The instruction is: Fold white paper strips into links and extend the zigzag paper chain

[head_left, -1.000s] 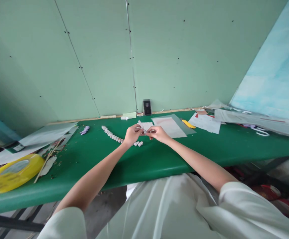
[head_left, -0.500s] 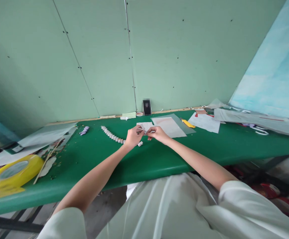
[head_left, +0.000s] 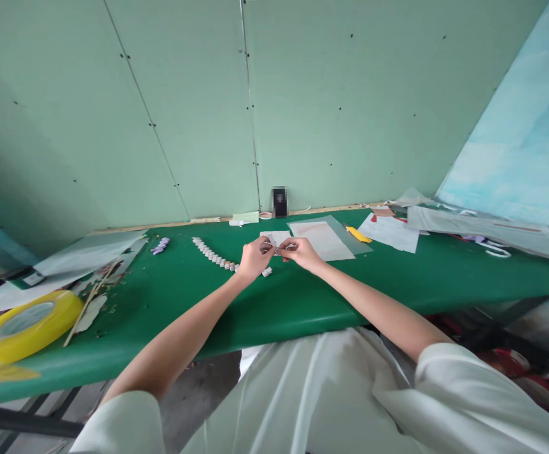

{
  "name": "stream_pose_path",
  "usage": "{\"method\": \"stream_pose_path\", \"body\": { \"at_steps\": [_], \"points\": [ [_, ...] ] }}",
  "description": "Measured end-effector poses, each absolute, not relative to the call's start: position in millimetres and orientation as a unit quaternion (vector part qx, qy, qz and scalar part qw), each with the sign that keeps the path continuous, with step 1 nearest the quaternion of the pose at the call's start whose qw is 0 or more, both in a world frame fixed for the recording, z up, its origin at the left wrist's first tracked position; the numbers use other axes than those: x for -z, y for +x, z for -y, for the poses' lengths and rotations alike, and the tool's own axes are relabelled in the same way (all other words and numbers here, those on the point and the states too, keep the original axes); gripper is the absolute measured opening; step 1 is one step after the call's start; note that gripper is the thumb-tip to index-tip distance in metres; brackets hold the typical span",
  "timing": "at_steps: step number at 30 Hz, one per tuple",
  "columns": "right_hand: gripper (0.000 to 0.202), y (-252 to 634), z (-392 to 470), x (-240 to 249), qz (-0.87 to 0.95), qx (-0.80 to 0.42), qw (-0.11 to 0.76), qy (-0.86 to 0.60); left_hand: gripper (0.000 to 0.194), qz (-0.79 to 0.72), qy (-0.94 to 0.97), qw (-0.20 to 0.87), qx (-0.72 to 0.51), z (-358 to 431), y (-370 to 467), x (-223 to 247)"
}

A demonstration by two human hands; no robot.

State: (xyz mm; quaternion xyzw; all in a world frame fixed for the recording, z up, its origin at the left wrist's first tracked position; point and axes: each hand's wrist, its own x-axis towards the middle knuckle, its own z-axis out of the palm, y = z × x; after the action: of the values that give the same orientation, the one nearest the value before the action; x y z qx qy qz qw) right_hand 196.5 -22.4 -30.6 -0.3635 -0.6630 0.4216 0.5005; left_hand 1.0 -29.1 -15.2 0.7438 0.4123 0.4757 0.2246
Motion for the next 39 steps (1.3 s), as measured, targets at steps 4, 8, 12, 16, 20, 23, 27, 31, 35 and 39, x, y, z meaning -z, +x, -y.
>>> {"method": "stream_pose_path", "body": {
  "at_steps": [4,8,12,16,20,23,27,31,35,39],
  "points": [
    [0.039,195.3,21.6,32.4,0.668,-0.416,0.494,-0.370,0.008,-0.414,0.747,0.217,-0.473,28.7,2.2,20.5],
    [0.041,194.3,19.3,34.2,0.666,-0.420,0.491,-0.373,0.009,-0.432,0.733,0.209,-0.483,30.5,3.9,19.9],
    [0.044,194.6,17.0,35.5,0.689,-0.401,0.475,-0.371,0.009,-0.439,0.717,0.212,-0.498,33.6,4.1,16.2],
    [0.048,195.0,16.2,36.8,0.702,-0.385,0.470,-0.372,0.011,-0.437,0.709,0.228,-0.505,34.3,3.7,16.1],
    [0.050,195.2,15.5,39.4,0.712,-0.379,0.463,-0.369,0.015,-0.426,0.707,0.239,-0.511,30.7,3.6,19.8],
    [0.050,194.5,15.8,40.4,0.712,-0.383,0.458,-0.370,0.018,-0.427,0.710,0.240,-0.506,27.4,3.0,21.6],
    [0.050,193.7,17.1,39.7,0.707,-0.388,0.456,-0.377,0.016,-0.439,0.709,0.238,-0.498,25.4,2.3,21.5],
    [0.051,194.1,16.9,39.7,0.718,-0.372,0.446,-0.383,0.017,-0.441,0.705,0.239,-0.501,24.7,2.0,22.2],
    [0.052,193.3,15.9,41.2,0.724,-0.373,0.438,-0.379,0.017,-0.439,0.709,0.232,-0.500,22.3,0.5,25.0],
    [0.051,190.8,16.9,42.3,0.701,-0.406,0.455,-0.370,0.018,-0.422,0.709,0.251,-0.507,20.6,-1.1,24.7]
  ]
}}
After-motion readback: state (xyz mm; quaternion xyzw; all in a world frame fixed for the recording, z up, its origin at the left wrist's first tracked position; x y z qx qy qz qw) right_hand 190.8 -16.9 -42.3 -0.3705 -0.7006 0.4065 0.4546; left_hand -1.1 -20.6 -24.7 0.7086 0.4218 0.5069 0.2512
